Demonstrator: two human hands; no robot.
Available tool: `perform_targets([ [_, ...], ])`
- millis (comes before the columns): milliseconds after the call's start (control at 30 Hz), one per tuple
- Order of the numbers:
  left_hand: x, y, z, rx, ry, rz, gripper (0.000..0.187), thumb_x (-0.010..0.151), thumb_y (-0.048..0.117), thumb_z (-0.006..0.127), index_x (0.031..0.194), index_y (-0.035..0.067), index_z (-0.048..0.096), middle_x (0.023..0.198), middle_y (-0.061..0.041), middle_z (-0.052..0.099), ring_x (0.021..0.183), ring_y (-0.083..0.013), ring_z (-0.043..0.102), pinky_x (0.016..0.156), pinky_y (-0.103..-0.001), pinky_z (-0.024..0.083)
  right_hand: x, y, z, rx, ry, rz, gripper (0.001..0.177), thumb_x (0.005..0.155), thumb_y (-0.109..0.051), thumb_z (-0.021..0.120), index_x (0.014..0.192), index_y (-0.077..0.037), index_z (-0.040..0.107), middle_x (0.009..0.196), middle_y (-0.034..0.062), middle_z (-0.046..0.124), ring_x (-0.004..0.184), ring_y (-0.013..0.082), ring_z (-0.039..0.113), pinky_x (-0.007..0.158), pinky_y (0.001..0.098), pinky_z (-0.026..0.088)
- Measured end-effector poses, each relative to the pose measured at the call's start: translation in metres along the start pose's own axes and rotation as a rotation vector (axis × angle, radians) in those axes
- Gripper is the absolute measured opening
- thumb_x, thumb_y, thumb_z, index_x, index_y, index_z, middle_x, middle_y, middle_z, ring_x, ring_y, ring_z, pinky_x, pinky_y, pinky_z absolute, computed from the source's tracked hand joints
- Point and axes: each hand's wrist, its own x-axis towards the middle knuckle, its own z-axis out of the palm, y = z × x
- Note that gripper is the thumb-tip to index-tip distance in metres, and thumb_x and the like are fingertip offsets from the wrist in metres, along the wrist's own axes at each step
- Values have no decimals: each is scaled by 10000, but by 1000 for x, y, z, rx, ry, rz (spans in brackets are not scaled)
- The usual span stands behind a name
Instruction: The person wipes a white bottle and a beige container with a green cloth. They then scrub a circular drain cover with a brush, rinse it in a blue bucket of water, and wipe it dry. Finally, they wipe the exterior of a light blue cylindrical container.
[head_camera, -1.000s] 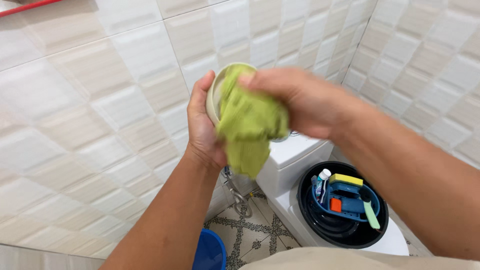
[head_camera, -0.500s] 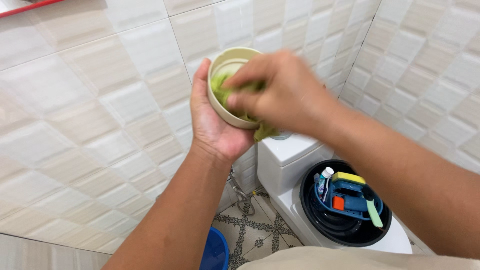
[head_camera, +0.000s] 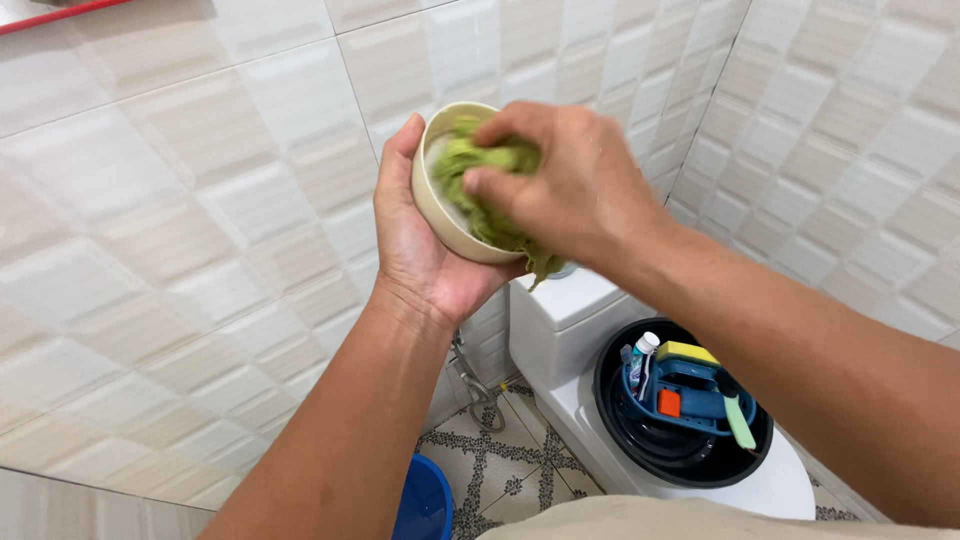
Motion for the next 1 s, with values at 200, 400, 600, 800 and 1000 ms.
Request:
perform_targets([
  [200,-1,-2,7,139,72,-48,695,805,674,421,1296,217,602,1358,-140,600,1242,-346,567,1007,-681,416,2,14,2,-167,50,-390,226,844,-29,761,1068,-28,787,1046,143,731,983,308,695,855,418,573],
  [400,11,23,6,244,-147,79,596,902,586,507,1209,98,656,1228,-149,647,1129,-311,634,961,-561,558,9,10,-29,-464,-179,-313,255,721,13,749,956,-60,815,959,160,663,970,346,656,781,446,548],
  [600,20,19,-4,248,-147,213,570,926,547,570,1164,40,673,1087,-146,678,998,-281,681,855,-454,607,9,-22,-25,210,-445,325,230,817,-140,716,1035,-100,776,863,75,772,815,159,726,774,321,567],
  [800,30,22,-19,178,-247,216,614,964,600,594,1227,49,665,1156,-151,667,1083,-317,645,911,-499,572,-2,-14,-10,168,-202,30,238,881,-157,698,1102,-122,781,986,85,782,904,168,718,821,330,566],
  [1000,14,25,-13,-52,-227,30,737,807,692,532,1306,158,620,1376,-149,588,1279,-383,536,1012,-648,472,22,12,-64,-126,63,13,191,973,-176,696,1068,-25,764,933,125,774,790,224,747,708,375,590],
])
